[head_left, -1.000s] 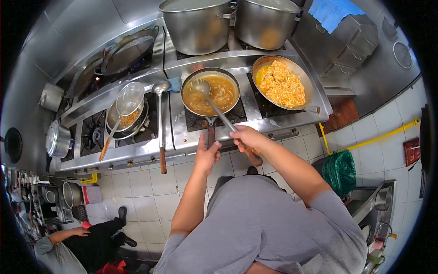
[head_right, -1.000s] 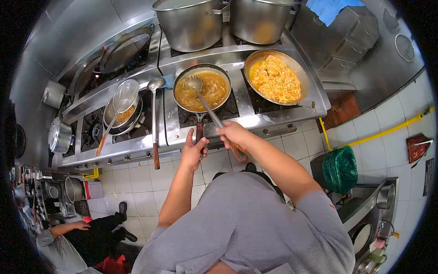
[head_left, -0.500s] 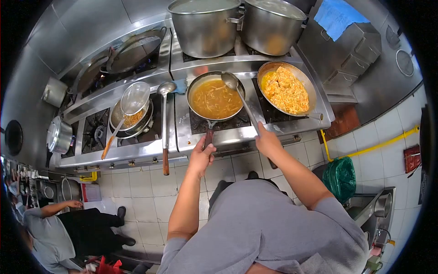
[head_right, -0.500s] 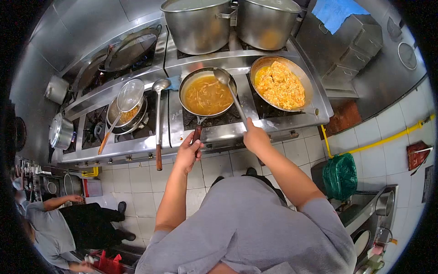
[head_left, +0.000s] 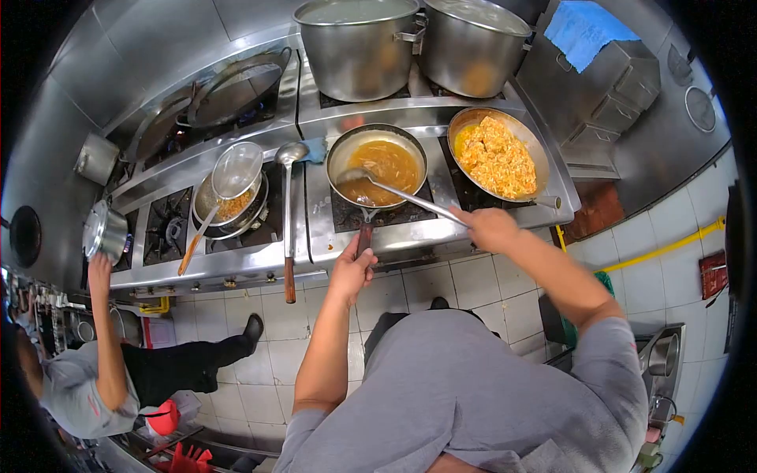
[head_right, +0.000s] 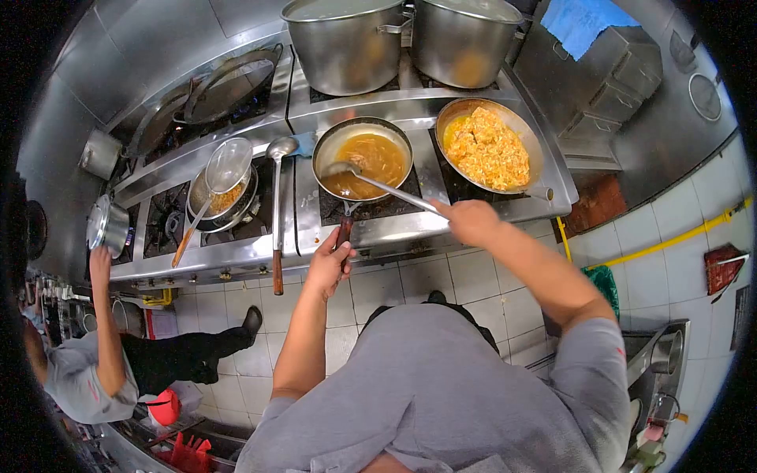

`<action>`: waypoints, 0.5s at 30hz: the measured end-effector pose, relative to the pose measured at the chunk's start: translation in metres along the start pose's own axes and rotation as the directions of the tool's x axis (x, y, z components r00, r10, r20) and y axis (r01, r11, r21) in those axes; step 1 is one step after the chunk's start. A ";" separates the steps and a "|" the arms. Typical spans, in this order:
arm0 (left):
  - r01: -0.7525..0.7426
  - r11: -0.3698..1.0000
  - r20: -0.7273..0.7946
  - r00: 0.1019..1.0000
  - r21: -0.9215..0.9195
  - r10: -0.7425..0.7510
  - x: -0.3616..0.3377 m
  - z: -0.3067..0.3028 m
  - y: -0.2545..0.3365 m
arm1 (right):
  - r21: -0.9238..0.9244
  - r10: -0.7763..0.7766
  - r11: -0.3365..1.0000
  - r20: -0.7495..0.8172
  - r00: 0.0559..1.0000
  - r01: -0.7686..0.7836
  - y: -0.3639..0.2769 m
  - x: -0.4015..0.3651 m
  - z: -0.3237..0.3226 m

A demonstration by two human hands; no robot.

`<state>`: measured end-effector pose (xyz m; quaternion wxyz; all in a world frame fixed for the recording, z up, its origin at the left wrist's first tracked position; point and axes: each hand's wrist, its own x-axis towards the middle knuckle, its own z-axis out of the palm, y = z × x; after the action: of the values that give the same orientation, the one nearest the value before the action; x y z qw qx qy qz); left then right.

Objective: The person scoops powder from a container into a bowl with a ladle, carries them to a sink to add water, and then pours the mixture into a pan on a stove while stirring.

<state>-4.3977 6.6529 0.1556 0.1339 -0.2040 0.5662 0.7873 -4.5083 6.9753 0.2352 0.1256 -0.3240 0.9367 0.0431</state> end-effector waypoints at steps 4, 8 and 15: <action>0.003 0.999 0.003 1.000 -0.038 -0.003 0.002 -0.002 -0.003 | -0.414 0.021 0.910 0.032 0.999 -0.006 0.023 -0.020 -0.070; 0.004 0.997 0.006 1.000 -0.073 -0.004 0.001 -0.003 -0.003 | -0.652 0.005 0.750 -0.158 0.987 -0.108 0.020 -0.016 -0.116; 0.007 0.998 0.010 1.000 -0.064 -0.007 0.004 -0.006 -0.006 | -0.550 0.123 0.806 -0.208 0.970 -0.220 0.021 0.052 -0.088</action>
<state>-4.3971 6.6491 0.1468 0.1328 -0.2061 0.5392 0.8057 -4.5786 6.9465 0.3065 -0.0576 -0.2629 0.9135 0.3051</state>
